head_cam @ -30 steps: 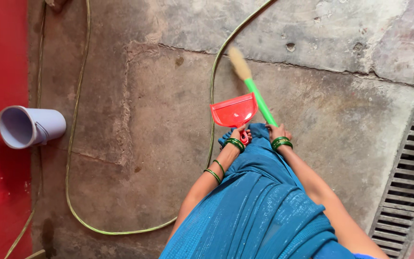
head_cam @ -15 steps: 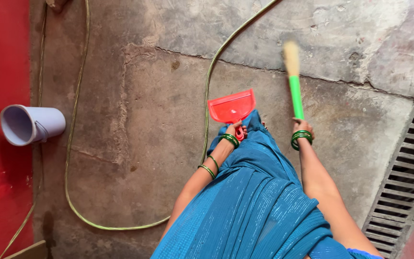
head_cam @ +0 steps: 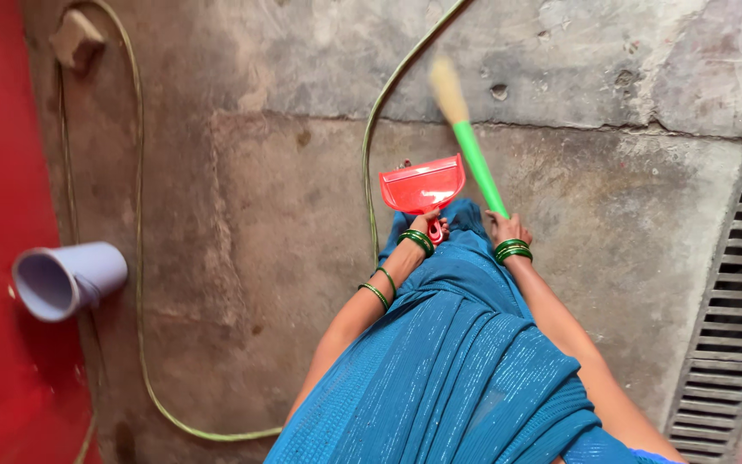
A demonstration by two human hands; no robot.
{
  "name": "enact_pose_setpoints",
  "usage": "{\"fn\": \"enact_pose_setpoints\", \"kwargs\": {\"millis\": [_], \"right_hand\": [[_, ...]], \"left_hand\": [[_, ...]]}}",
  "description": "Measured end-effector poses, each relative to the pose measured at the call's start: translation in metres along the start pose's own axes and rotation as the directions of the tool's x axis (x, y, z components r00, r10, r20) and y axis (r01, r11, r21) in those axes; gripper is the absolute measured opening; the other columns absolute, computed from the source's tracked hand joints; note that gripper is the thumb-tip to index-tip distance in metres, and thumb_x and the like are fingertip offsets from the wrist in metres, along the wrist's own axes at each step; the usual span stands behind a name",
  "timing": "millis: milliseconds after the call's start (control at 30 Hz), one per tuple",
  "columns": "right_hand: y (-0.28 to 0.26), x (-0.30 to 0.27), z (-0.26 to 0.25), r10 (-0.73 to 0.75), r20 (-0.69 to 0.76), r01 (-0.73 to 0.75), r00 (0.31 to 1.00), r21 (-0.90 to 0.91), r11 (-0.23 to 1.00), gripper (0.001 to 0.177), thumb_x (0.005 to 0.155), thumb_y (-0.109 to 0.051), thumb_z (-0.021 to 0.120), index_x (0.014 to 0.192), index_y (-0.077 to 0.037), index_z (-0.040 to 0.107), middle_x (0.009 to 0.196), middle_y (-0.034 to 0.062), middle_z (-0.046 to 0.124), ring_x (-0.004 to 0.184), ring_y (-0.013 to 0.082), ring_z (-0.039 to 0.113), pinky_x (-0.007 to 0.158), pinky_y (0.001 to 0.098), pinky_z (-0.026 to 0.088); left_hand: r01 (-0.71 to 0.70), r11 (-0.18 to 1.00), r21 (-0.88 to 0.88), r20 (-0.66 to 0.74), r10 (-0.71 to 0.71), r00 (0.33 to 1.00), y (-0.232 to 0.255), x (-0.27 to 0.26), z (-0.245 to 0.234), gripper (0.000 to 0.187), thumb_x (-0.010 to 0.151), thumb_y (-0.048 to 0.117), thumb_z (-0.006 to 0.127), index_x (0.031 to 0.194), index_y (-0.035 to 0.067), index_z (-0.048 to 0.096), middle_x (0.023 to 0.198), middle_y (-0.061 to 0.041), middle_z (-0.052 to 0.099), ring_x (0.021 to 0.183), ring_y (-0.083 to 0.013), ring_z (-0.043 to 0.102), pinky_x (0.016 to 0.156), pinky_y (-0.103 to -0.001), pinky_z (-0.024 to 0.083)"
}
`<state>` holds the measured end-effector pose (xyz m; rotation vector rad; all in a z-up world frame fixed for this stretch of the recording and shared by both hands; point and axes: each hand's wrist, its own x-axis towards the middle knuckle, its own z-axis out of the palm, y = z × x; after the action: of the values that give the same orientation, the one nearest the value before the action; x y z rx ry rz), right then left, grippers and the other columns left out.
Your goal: The person sweeps a concrete floor with a broom and dustpan, moving debris toward a drain and collecting it into the dustpan. The person repeatedly sweeps different areas and occasionally transfers debris into the dustpan.
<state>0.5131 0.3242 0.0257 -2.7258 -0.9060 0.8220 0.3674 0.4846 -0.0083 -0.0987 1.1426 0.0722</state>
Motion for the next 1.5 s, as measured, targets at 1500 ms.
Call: {"fn": "enact_pose_setpoints", "kwargs": {"millis": [1500], "right_hand": [[-0.035,0.184,-0.134,0.514,0.022,-0.511,0.858,0.154,0.846,0.028,0.096,-0.039,0.068,0.123,-0.043,0.071,0.117,0.0162,0.071,0.107,0.0424,0.068,0.093,0.0566,0.051]], "left_hand": [[0.151,0.927,0.344,0.009,-0.163,0.987,0.168,0.085,0.202,0.026,0.101,0.031,0.063,0.111,0.008,0.055,0.082,-0.011,0.066,0.064,-0.0253,0.062,0.054,-0.037,0.053]]}}
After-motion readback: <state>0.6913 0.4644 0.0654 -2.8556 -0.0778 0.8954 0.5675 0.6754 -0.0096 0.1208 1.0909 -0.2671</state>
